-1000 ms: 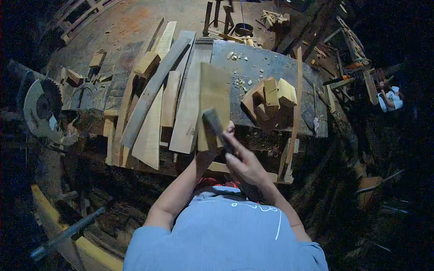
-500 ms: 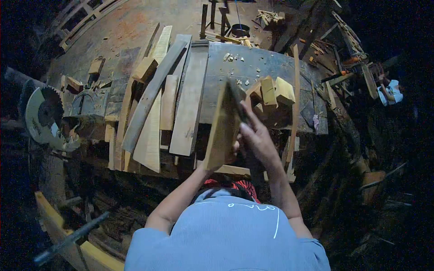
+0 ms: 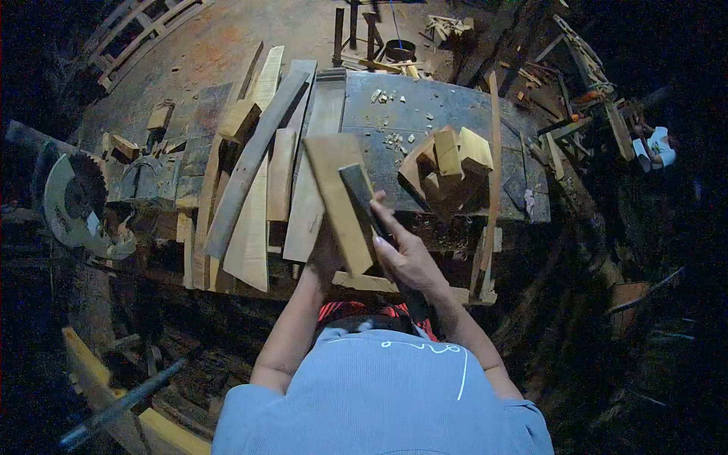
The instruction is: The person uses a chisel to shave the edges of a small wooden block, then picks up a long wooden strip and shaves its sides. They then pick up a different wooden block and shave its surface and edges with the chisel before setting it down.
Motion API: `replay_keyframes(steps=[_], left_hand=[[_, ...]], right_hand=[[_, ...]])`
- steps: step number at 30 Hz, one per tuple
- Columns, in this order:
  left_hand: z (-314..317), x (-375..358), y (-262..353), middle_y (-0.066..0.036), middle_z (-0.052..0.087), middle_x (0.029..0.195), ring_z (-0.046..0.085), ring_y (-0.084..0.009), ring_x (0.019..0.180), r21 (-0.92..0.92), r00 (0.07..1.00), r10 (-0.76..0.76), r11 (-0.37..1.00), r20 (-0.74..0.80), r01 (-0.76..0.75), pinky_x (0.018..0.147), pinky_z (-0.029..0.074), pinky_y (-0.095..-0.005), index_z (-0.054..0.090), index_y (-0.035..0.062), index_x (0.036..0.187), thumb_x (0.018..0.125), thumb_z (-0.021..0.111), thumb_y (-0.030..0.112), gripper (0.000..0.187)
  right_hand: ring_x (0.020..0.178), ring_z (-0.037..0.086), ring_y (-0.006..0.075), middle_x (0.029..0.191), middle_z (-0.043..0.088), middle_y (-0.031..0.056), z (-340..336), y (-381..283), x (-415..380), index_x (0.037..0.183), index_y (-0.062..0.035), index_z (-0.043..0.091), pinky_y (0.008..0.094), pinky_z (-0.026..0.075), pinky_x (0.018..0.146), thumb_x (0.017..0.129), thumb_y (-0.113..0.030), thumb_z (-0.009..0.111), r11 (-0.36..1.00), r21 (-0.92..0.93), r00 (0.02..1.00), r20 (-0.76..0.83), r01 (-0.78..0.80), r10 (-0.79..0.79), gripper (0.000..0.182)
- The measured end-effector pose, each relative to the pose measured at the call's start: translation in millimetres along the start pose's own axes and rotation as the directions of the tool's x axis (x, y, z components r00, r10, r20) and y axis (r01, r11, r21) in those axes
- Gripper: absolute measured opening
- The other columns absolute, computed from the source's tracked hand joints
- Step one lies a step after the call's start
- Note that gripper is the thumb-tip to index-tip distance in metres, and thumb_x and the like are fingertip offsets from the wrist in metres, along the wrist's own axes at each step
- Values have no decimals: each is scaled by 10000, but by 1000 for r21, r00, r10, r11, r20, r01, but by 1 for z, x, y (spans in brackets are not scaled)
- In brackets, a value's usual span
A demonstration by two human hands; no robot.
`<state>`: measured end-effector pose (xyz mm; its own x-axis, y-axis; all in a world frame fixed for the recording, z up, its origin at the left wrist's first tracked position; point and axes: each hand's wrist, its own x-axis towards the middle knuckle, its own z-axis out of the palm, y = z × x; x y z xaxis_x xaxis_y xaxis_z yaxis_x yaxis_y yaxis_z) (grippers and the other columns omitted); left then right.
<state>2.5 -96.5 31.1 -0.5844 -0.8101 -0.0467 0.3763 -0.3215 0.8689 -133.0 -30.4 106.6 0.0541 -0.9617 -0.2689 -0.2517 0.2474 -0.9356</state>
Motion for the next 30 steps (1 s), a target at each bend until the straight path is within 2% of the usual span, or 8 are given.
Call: replay_keyframes(steps=[1, 5, 6, 10, 18, 20, 23, 30], left_hand=[[8, 3, 17, -171, 432, 1230, 490, -330, 1061, -505, 997, -77, 862, -24, 54, 847, 457, -417, 312, 64, 1281, 819, 336, 601, 709], [-15, 14, 26, -165, 257, 1358, 348, -357, 1186, -707, 999, 47, 707, 14, -23, 901, 384, -524, 214, 65, 1331, 830, 304, 577, 722], [-12, 13, 44, -189, 327, 1306, 404, -382, 1129, -682, 997, -11, 730, -74, -43, 864, 410, -528, 207, 74, 1334, 684, 326, 761, 953], [-42, 19, 52, -175, 257, 1352, 299, -394, 1208, -739, 986, 161, 660, -40, -138, 949, 288, -574, 204, 91, 1340, 827, 338, 561, 708], [-30, 26, 83, -228, 431, 1202, 464, -415, 1062, -567, 984, 100, 807, -147, -167, 839, 432, -492, 257, 59, 1314, 700, 292, 759, 932], [-28, 27, 86, -230, 462, 1169, 492, -406, 1033, -538, 980, 126, 821, -156, -191, 825, 448, -472, 269, 53, 1306, 701, 288, 761, 932], [-29, 28, 88, -234, 471, 1154, 510, -384, 1018, -531, 982, 125, 827, -144, -183, 825, 452, -457, 283, 37, 1294, 717, 302, 744, 913], [-20, 36, 75, -211, 484, 1151, 538, -312, 985, -541, 991, 107, 830, -81, -134, 802, 469, -402, 334, 22, 1263, 746, 329, 705, 857]], right_hand=[[679, 580, 203, 852, 599, 196, 3, -2, -2, 1348, -231, 247, 332, 449, 671, 845, -210, 471, 1000, 3, 1000, 3, 0, 0, 551], [566, 580, 344, 595, 527, 242, 11, -16, -12, 1345, -236, 232, 405, 440, 569, 840, -225, 473, 981, -158, 988, 93, -111, 126, 559], [587, 582, 362, 596, 532, 241, 14, -14, -16, 1346, -238, 224, 418, 438, 573, 841, -232, 473, 973, -198, 984, 109, -118, 141, 563], [597, 582, 376, 600, 535, 243, 15, -13, -32, 1347, -248, 214, 433, 432, 571, 845, -243, 472, 953, -292, 979, 159, -78, 129, 564], [558, 570, 362, 579, 525, 234, 16, -29, -40, 1346, -262, 215, 445, 425, 574, 853, -256, 465, 949, -290, 960, 207, -125, 190, 553], [486, 503, 160, 528, 487, 120, 20, -20, -38, 1350, -247, 235, 314, 421, 510, 856, -228, 478, 948, -300, 971, 175, -104, 162, 551], [538, 561, 348, 593, 531, 231, 19, -24, -41, 1345, -260, 219, 424, 431, 568, 857, -251, 462, 960, -242, 961, 198, -142, 192, 545], [567, 578, 285, 636, 573, 155, 17, -14, -30, 1343, -272, 235, 369, 450, 587, 854, -231, 472, 990, -89, 986, 120, -106, 116, 545]])
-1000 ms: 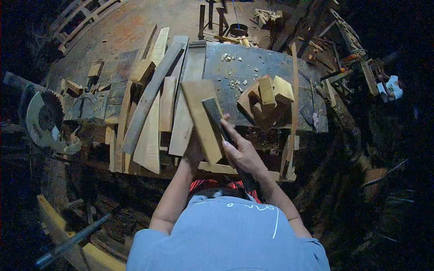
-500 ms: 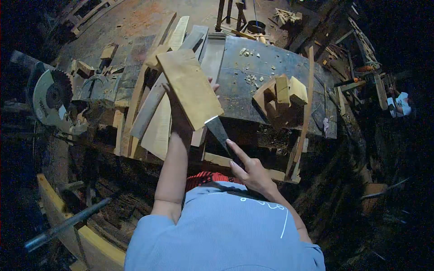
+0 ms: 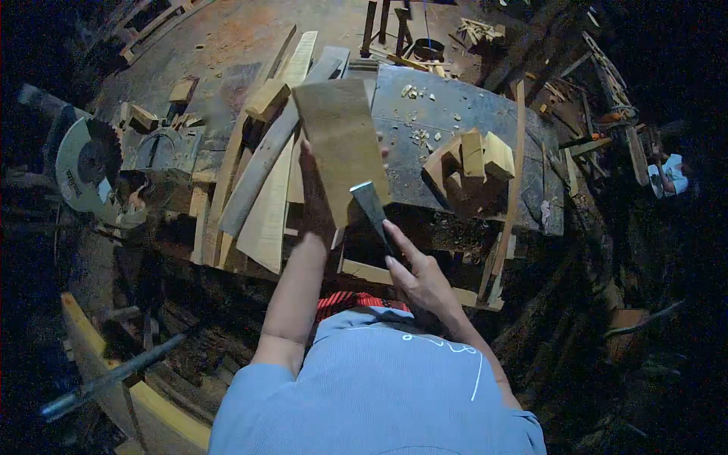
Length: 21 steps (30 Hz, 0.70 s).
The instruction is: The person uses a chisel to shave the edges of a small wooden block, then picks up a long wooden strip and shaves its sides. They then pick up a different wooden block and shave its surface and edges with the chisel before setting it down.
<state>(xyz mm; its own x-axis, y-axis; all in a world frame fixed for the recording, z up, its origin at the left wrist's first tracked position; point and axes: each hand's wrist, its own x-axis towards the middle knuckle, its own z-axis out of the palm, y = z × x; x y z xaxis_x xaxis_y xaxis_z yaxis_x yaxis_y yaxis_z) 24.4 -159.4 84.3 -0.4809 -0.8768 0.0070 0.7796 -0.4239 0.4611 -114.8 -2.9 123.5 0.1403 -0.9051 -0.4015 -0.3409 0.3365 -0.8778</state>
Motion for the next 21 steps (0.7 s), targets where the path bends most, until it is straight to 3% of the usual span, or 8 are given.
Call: replay_keyframes(steps=[5, 7, 10, 11, 13, 16, 19, 21], left_hand=[[1, 0, -7, -178, 483, 1161, 537, -276, 990, 3, 997, -72, 997, 30, 72, 822, 466, -375, 355, 10, 1247, 753, 324, 701, 850], [23, -8, -2, -174, 487, 1156, 538, -273, 987, 31, 999, -31, 999, -12, 31, 819, 467, -376, 355, 9, 1247, 754, 327, 699, 848], [16, -9, -19, -172, 493, 1146, 540, -268, 984, 26, 999, -44, 999, -21, 44, 811, 472, -378, 356, 7, 1245, 752, 341, 697, 848], [9, -8, -27, -173, 495, 1142, 540, -266, 984, -4, 996, -91, 996, 16, 91, 805, 476, -378, 356, 6, 1244, 747, 352, 696, 851], [20, -16, -30, -179, 497, 1135, 540, -262, 984, 51, 996, -93, 994, 1, 93, 795, 482, -378, 361, 6, 1240, 738, 375, 696, 853], [31, -17, -19, -188, 495, 1131, 533, -269, 991, 79, 996, -84, 993, 1, 84, 803, 476, -387, 364, -1, 1232, 732, 390, 696, 858], [33, -10, -16, -184, 490, 1139, 516, -265, 1013, -44, 994, -98, 994, -45, 96, 813, 470, -391, 356, -2, 1237, 727, 392, 701, 870], [26, -16, -16, -176, 488, 1140, 502, -252, 1031, 129, 996, -36, 991, -86, 47, 815, 469, -386, 349, 3, 1242, 726, 381, 708, 875]], right_hand=[[615, 592, 321, 701, 582, 218, -3, -3, -7, 1351, -253, 208, 392, 451, 626, 848, -205, 466, 989, -122, 995, 38, -87, 92, 567], [503, 448, 98, 579, 501, 61, 5, 3, -11, 1350, -255, 243, 259, 409, 493, 859, -176, 472, 988, -132, 996, -28, 77, -81, 548], [514, 442, 87, 580, 478, 33, -1, 4, -1, 1352, -243, 247, 247, 400, 493, 859, -177, 471, 996, -7, 992, -89, 85, -85, 546], [795, 618, 288, 968, 592, 226, -8, -4, 2, 1334, -228, 272, 374, 456, 716, 845, -186, 468, 999, 40, 994, -106, 12, -8, 529], [788, 618, 289, 1019, 569, 239, -22, -22, 6, 1341, -240, 253, 360, 454, 722, 843, -192, 469, 978, 57, 979, -29, -202, 204, 545], [698, 610, 284, 982, 576, 252, -16, -6, 2, 1344, -250, 243, 353, 453, 696, 843, -199, 465, 1000, -23, 996, -86, 10, -12, 551], [650, 602, 282, 925, 592, 245, -4, 8, -7, 1343, -256, 243, 345, 452, 662, 840, -206, 474, 997, -37, 995, -65, 70, -72, 555], [633, 597, 272, 877, 596, 232, -10, 9, -2, 1344, -254, 243, 340, 452, 648, 840, -210, 477, 1000, 9, 1000, -14, -1, 1, 557]])
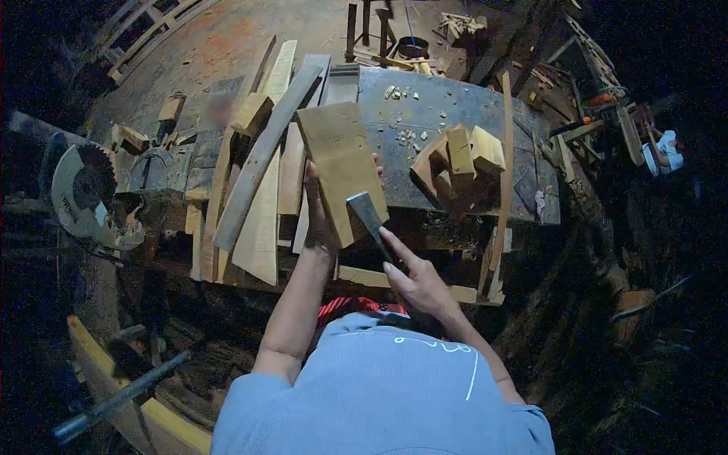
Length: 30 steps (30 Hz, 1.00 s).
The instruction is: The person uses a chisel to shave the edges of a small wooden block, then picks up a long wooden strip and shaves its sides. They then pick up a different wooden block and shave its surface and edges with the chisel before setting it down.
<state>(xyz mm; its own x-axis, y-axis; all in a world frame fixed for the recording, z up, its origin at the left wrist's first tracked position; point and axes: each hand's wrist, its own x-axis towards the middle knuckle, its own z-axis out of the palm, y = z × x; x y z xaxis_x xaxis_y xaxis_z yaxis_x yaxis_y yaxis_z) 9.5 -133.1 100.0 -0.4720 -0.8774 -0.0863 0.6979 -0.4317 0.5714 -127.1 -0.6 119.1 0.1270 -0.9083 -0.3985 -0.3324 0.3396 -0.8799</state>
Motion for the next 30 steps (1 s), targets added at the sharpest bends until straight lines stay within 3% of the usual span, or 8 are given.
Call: replay_keyframes(steps=[5, 10, 13, 19, 24, 28, 29, 30], left_hand=[[-9, 7, -4, -161, 500, 1119, 523, -241, 997, -25, 1000, -20, 1000, 11, 20, 777, 488, -364, 353, 11, 1236, 742, 356, 703, 850], [-5, 9, -3, -203, 472, 1170, 514, -290, 1025, -67, 999, 51, 996, -14, -52, 834, 464, -414, 326, -6, 1252, 739, 353, 703, 876], [6, -6, -25, -152, 523, 1102, 549, -231, 956, -91, 998, -36, 995, 42, 40, 798, 482, -365, 384, 18, 1215, 772, 354, 664, 784], [7, -9, -21, -147, 528, 1098, 551, -227, 953, -64, 996, -90, 994, -1, 90, 816, 470, -357, 394, 3, 1204, 759, 386, 663, 796], [-1, -25, -32, -109, 542, 1075, 553, -215, 951, -18, 979, -202, 979, 9, 202, 810, 473, -361, 422, 51, 1196, 768, 390, 647, 735], [-7, -19, -36, -108, 551, 1054, 567, -221, 926, -84, 967, -249, 966, -47, 244, 767, 497, -356, 435, 63, 1179, 778, 394, 624, 690], [-9, -17, -34, -110, 552, 1051, 570, -223, 922, -75, 973, -231, 971, -16, 229, 760, 500, -351, 435, 64, 1178, 774, 396, 629, 695], [-10, -17, -32, -112, 553, 1047, 572, -226, 917, -65, 976, -216, 974, 12, 216, 753, 503, -346, 435, 65, 1176, 770, 398, 634, 700]], right_hand=[[516, 505, 193, 630, 540, 175, -2, -8, -2, 1347, -245, 241, 324, 439, 573, 847, -217, 478, 998, -58, 1000, 15, -3, 4, 555], [507, 504, 211, 586, 517, 163, 6, -8, -1, 1349, -244, 233, 356, 446, 576, 844, -211, 477, 1000, -19, 1000, 9, 17, -17, 562], [486, 502, 153, 622, 547, 129, -8, -14, 14, 1343, -228, 259, 332, 453, 544, 844, -205, 473, 995, 100, 992, -124, -21, 34, 543], [554, 533, 142, 712, 582, 143, -5, 3, 5, 1337, -244, 276, 299, 447, 574, 831, -238, 480, 993, 83, 991, -103, 88, -79, 546], [569, 507, 107, 725, 592, 115, -21, -15, 15, 1341, -219, 272, 294, 446, 588, 840, -209, 480, 985, 173, 991, -133, -5, 29, 542], [675, 522, 125, 1092, 556, 182, -16, -3, 10, 1343, -212, 265, 273, 443, 675, 848, -197, 475, 993, 72, 991, -101, 96, -88, 539], [679, 532, 146, 1105, 547, 176, -14, -9, 3, 1343, -215, 267, 272, 447, 678, 844, -189, 476, 991, 90, 995, 19, -102, 101, 542], [623, 524, 134, 852, 590, 128, 3, 21, 12, 1343, -228, 271, 286, 454, 640, 843, -180, 473, 944, -81, 923, -196, 320, -330, 542]])
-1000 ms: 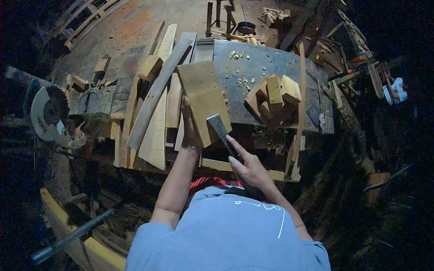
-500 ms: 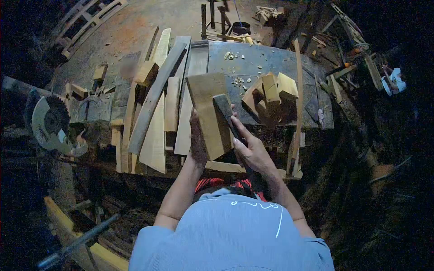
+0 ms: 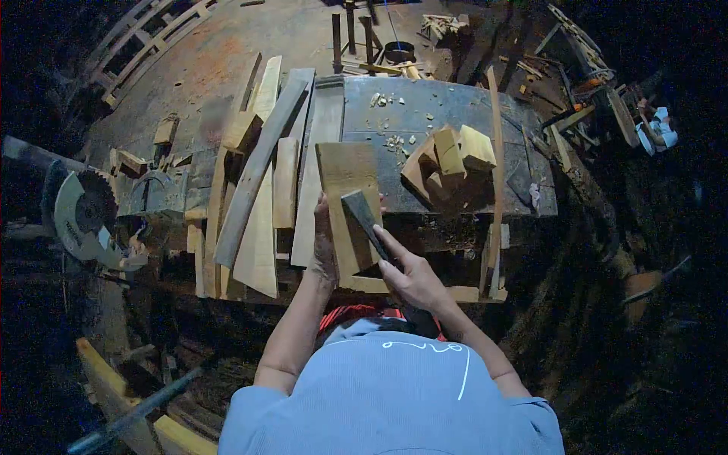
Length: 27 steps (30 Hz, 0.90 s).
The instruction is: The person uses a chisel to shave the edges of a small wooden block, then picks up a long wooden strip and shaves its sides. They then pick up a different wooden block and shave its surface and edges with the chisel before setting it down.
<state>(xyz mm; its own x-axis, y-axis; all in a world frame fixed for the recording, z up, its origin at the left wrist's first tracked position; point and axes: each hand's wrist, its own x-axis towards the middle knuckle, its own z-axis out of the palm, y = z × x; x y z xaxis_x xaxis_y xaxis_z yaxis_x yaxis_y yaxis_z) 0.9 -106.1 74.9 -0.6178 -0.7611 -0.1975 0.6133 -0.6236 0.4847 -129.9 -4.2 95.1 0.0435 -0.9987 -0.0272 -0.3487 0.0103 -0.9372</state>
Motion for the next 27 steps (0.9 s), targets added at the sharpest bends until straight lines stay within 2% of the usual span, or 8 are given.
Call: replay_keyframes(steps=[3, 6, 8, 12, 19, 22, 24, 27], left_hand=[[-3, -13, -13, -107, 547, 1055, 572, -216, 912, 22, 996, -43, 999, -77, 45, 756, 502, -338, 426, 73, 1184, 758, 450, 617, 692], [11, -29, -20, -109, 512, 1135, 550, -220, 960, -43, 989, -148, 988, -14, 148, 823, 472, -350, 397, 76, 1219, 738, 505, 592, 714], [20, -32, -18, -122, 482, 1187, 533, -241, 996, 260, 985, -133, 953, -112, 158, 868, 443, -361, 369, 70, 1252, 720, 518, 603, 768], [2, -18, 8, -124, 466, 1209, 498, -258, 1061, -104, 993, -85, 990, 86, 94, 874, 438, -404, 343, 58, 1270, 739, 480, 619, 784], [-33, 10, 44, -106, 462, 1202, 486, -242, 1074, 67, 964, 238, 971, -117, -231, 876, 438, -385, 315, 57, 1277, 866, 425, 444, 575], [-34, 18, 52, -92, 468, 1188, 485, -221, 1067, 120, 962, 242, 966, -127, -227, 882, 430, -363, 320, 66, 1275, 865, 372, 502, 601], [-27, 19, 50, -90, 468, 1184, 483, -217, 1068, 112, 969, 226, 970, -101, -215, 885, 426, -359, 320, 66, 1274, 860, 340, 531, 623], [-11, 19, 48, -93, 463, 1185, 478, -212, 1071, 174, 969, 241, 958, -57, -228, 891, 419, -356, 316, 64, 1275, 850, 287, 573, 663]], right_hand=[[592, 519, 141, 764, 571, 99, -21, -31, 17, 1347, -178, 267, 300, 461, 616, 845, -173, 469, 873, 222, 901, 132, -434, 414, 541], [719, 513, 127, 913, 559, 88, -34, 15, 44, 1343, -125, 270, 270, 438, 704, 846, -165, 462, 992, 122, 994, -103, -10, 23, 535], [775, 510, 130, 990, 543, 98, -51, 10, 41, 1342, -122, 272, 271, 423, 746, 844, -166, 466, 973, 188, 983, -104, -132, 154, 536], [855, 511, 147, 1114, 514, 140, -55, 1, 22, 1339, -114, 277, 272, 401, 801, 839, -166, 470, 929, 230, 953, -11, -291, 302, 539], [620, 579, 345, 685, 570, 234, -30, -22, -38, 1342, -217, 251, 412, 446, 639, 832, -231, 477, 875, -140, 854, 190, -464, 484, 558], [558, 550, 154, 629, 540, 117, -22, -13, -53, 1336, -230, 283, 299, 446, 549, 847, -197, 485, 951, -179, 962, 67, -251, 266, 530], [536, 549, 170, 604, 537, 115, -22, -17, -53, 1335, -225, 283, 305, 447, 542, 851, -222, 484, 959, -177, 973, 24, -223, 230, 524], [690, 573, 398, 742, 561, 280, -30, -33, -44, 1337, -206, 261, 434, 439, 664, 832, -221, 475, 893, -145, 893, 88, -426, 441, 548]])
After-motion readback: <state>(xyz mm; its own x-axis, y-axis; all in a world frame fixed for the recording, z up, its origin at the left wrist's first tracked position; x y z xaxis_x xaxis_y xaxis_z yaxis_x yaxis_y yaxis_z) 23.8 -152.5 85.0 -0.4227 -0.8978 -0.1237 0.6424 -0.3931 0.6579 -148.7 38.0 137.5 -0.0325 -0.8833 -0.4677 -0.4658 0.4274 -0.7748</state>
